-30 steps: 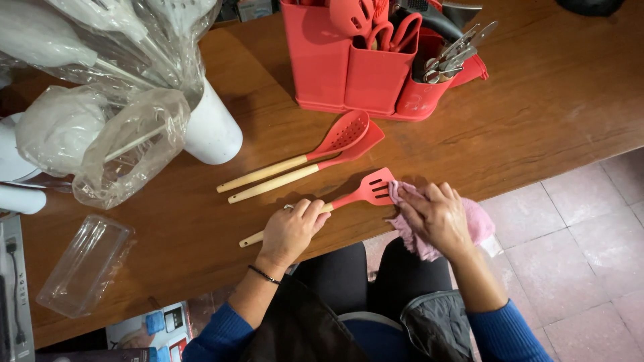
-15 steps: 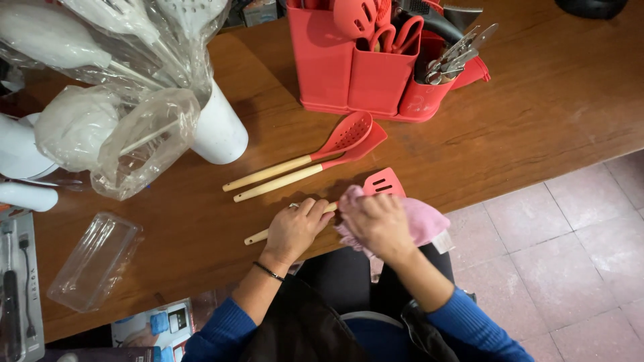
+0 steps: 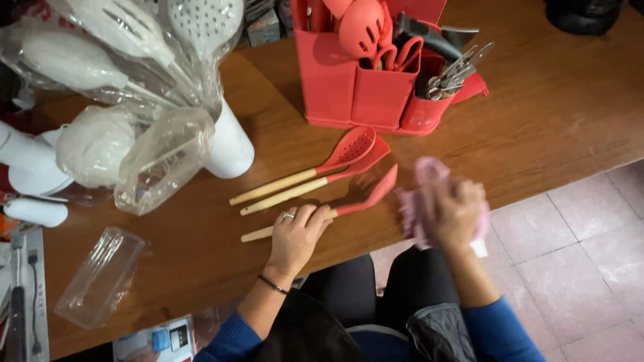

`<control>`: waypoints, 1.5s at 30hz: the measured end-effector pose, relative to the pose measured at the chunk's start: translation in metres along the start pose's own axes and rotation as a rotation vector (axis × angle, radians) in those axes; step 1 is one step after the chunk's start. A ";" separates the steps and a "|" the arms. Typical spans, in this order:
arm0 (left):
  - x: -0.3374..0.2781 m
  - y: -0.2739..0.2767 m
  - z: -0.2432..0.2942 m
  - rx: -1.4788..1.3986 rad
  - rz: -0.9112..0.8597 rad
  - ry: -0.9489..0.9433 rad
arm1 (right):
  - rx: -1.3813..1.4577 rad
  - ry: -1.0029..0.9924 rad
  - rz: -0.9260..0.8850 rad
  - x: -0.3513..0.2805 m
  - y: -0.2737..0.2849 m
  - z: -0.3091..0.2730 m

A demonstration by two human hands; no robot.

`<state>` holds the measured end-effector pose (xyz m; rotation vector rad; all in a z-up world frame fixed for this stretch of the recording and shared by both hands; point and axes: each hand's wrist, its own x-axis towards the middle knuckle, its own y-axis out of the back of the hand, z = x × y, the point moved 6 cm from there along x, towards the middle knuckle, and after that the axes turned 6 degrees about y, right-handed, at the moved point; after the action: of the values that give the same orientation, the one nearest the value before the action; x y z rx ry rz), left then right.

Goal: Clean silicone kitchen utensils with a cloth

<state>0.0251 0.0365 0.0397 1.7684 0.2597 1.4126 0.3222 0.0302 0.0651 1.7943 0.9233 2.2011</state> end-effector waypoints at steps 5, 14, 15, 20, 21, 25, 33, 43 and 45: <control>0.007 -0.009 -0.003 -0.011 -0.027 0.058 | -0.248 -0.104 -0.103 0.002 -0.001 0.062; 0.030 0.001 0.012 -0.021 -0.244 -0.039 | -0.081 -0.314 -0.235 0.006 -0.013 0.074; 0.027 0.000 0.010 -0.026 -0.249 -0.044 | -0.085 -0.321 -0.239 0.002 -0.013 0.073; 0.022 0.000 -0.001 -0.109 -0.251 0.035 | 0.036 -0.464 -0.254 -0.012 -0.015 0.080; 0.015 -0.002 -0.002 -0.116 -0.254 0.033 | 0.030 -0.467 -0.259 -0.014 -0.014 0.078; 0.006 -0.012 -0.006 -0.088 -0.232 0.084 | 0.046 -0.437 -0.278 -0.008 -0.019 0.080; 0.008 -0.005 -0.004 -0.116 -0.244 0.153 | 0.012 -0.320 -0.337 0.002 -0.013 0.069; 0.043 0.008 -0.010 -0.220 -0.223 0.074 | -0.127 -0.345 -0.401 0.001 -0.030 0.057; 0.046 -0.004 -0.019 -0.206 -0.242 0.050 | -0.137 -0.326 -0.413 -0.003 -0.034 0.047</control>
<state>0.0259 0.0766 0.0696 1.4829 0.3307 1.2633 0.3581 0.0733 0.0483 1.6523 0.9406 1.6243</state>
